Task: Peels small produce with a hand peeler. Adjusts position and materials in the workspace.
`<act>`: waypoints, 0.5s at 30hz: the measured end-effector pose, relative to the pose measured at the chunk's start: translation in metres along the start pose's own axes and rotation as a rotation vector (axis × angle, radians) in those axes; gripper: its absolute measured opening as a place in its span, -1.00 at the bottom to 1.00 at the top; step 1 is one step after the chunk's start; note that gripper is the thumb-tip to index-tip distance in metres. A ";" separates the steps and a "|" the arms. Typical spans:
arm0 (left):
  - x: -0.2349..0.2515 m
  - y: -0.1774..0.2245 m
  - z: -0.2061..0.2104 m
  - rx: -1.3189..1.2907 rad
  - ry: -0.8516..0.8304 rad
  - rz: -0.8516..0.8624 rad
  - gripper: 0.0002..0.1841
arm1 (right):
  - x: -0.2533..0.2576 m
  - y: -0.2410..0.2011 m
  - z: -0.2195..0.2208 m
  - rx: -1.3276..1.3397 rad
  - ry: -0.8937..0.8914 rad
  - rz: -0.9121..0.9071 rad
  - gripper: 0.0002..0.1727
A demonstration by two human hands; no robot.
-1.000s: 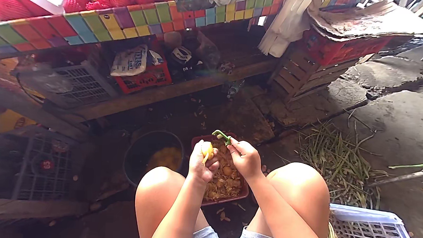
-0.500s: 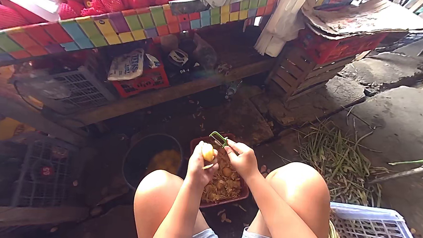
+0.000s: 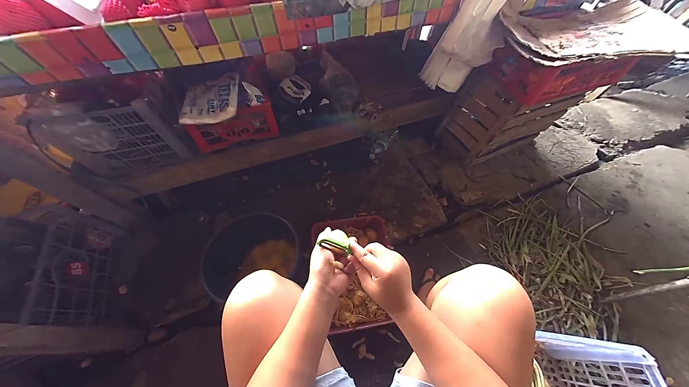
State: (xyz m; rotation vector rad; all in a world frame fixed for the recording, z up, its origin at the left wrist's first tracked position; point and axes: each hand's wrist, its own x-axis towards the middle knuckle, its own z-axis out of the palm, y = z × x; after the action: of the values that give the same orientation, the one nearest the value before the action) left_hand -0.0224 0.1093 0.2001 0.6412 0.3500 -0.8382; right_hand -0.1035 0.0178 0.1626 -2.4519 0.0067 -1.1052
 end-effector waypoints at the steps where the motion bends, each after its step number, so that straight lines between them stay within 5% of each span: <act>1: -0.001 0.000 -0.001 0.000 -0.020 0.000 -0.38 | 0.000 0.002 0.000 -0.014 0.001 -0.021 -0.69; 4: -0.001 0.004 0.001 0.010 0.008 -0.008 -0.38 | 0.001 0.008 -0.001 -0.014 -0.004 -0.009 -0.67; 9: -0.011 0.016 -0.002 0.075 -0.015 0.023 -0.47 | 0.010 0.035 -0.016 -0.053 -0.032 0.425 -0.68; 15: -0.004 0.011 -0.004 0.153 -0.017 0.036 -0.44 | 0.005 0.009 -0.010 0.122 0.027 0.239 -0.69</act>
State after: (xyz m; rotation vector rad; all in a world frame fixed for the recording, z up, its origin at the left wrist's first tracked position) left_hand -0.0165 0.1195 0.2035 0.7801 0.2599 -0.8409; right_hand -0.1056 0.0050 0.1689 -2.2589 0.2274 -1.0026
